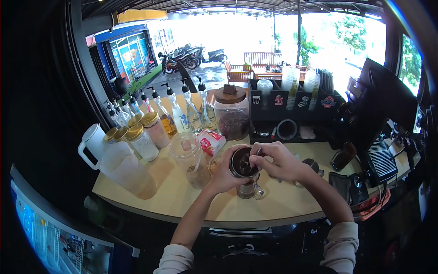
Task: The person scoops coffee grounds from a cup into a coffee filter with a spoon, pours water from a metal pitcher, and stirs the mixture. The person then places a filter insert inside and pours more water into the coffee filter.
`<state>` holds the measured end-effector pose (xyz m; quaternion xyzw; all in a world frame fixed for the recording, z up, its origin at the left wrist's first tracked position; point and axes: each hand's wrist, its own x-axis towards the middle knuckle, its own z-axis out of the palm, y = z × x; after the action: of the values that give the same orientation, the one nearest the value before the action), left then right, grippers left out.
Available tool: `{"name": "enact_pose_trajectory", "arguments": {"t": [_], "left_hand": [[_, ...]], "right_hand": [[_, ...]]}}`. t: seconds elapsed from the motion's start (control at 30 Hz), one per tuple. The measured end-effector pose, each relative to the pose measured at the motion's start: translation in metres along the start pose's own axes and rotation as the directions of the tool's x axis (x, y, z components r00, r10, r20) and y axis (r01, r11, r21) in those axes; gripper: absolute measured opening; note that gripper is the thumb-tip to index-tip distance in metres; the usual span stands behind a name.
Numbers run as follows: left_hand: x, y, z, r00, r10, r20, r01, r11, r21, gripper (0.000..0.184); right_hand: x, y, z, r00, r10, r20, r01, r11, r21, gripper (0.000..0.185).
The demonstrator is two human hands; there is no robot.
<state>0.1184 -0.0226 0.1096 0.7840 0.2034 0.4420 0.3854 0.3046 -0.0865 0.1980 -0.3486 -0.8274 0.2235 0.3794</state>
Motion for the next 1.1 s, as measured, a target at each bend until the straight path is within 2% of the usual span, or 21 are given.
{"name": "enact_pose_trajectory", "arguments": {"t": [0.03,0.1,0.2,0.3,0.43,0.53,0.6,0.63,0.7,0.77,0.8,0.83,0.93,0.97,1.03,1.1], "left_hand": [[0.0,-0.002,0.0,1.0,0.0,0.002,0.0,1.0,-0.001,0.085],[-0.001,-0.004,-0.002,1.0,-0.007,0.019,0.01,0.989,-0.144,0.087],[0.0,-0.003,-0.006,0.998,0.011,0.054,-0.002,0.987,-0.159,0.088],[0.003,-0.006,-0.008,0.998,0.042,0.046,-0.032,0.98,-0.197,0.089],[0.005,0.003,-0.012,0.996,0.044,0.075,-0.029,0.981,-0.191,0.088],[0.007,0.009,-0.011,0.994,0.034,0.108,-0.015,0.984,-0.176,0.089],[0.007,0.013,-0.013,0.994,0.007,0.11,-0.004,1.0,-0.026,0.09],[0.007,0.014,-0.014,0.994,0.007,0.107,-0.005,1.0,-0.025,0.09],[0.008,0.016,-0.012,0.988,0.116,0.106,-0.135,0.97,0.2,0.09],[0.006,0.016,-0.01,0.992,0.086,0.095,-0.101,0.98,0.172,0.089],[0.005,0.017,-0.009,0.995,0.057,0.081,-0.068,0.987,0.147,0.089],[0.004,0.017,-0.009,0.995,0.057,0.08,-0.069,0.987,0.148,0.089],[0.005,0.017,-0.009,0.994,0.079,0.08,-0.094,0.974,0.208,0.088],[0.005,0.017,-0.009,0.993,0.088,0.076,-0.103,0.972,0.213,0.088],[0.003,0.017,-0.008,0.993,0.094,0.071,-0.107,0.97,0.217,0.089],[0.002,0.017,-0.009,0.989,0.136,0.064,-0.148,0.949,0.279,0.089]], "right_hand": [[0.0,-0.001,-0.002,1.0,0.002,-0.001,-0.002,1.0,0.0,0.025],[0.0,-0.005,-0.008,0.994,0.049,-0.097,-0.044,0.998,0.054,0.024],[-0.004,-0.006,-0.005,1.0,-0.01,-0.007,0.01,1.0,-0.029,0.023],[-0.004,-0.007,-0.006,0.992,-0.091,-0.091,0.087,0.995,-0.05,0.022],[-0.004,-0.015,-0.007,0.999,0.021,0.025,-0.021,1.0,0.002,0.023],[-0.002,-0.016,-0.01,0.998,-0.037,-0.06,0.035,0.999,-0.032,0.024],[-0.001,-0.016,-0.01,1.0,-0.007,-0.026,0.007,1.0,-0.026,0.024],[0.0,-0.016,-0.009,1.0,0.02,0.007,-0.02,1.0,-0.02,0.024],[0.002,-0.016,-0.008,0.999,0.009,0.036,-0.006,0.998,-0.07,0.022],[0.008,-0.017,-0.013,0.997,-0.007,-0.082,0.002,0.998,-0.058,0.022],[0.009,-0.015,-0.016,0.993,0.1,-0.059,-0.101,0.995,-0.007,0.021],[0.009,-0.014,-0.013,0.993,0.099,-0.058,-0.099,0.995,-0.007,0.021],[0.008,-0.009,-0.003,0.999,-0.019,0.046,0.023,0.996,-0.085,0.019],[0.009,-0.011,-0.005,0.999,-0.018,0.042,0.021,0.996,-0.085,0.019],[0.012,-0.017,-0.009,0.995,0.025,-0.096,-0.029,0.999,-0.045,0.019],[0.012,-0.016,-0.007,0.996,0.036,-0.084,-0.039,0.999,-0.035,0.019]]}}
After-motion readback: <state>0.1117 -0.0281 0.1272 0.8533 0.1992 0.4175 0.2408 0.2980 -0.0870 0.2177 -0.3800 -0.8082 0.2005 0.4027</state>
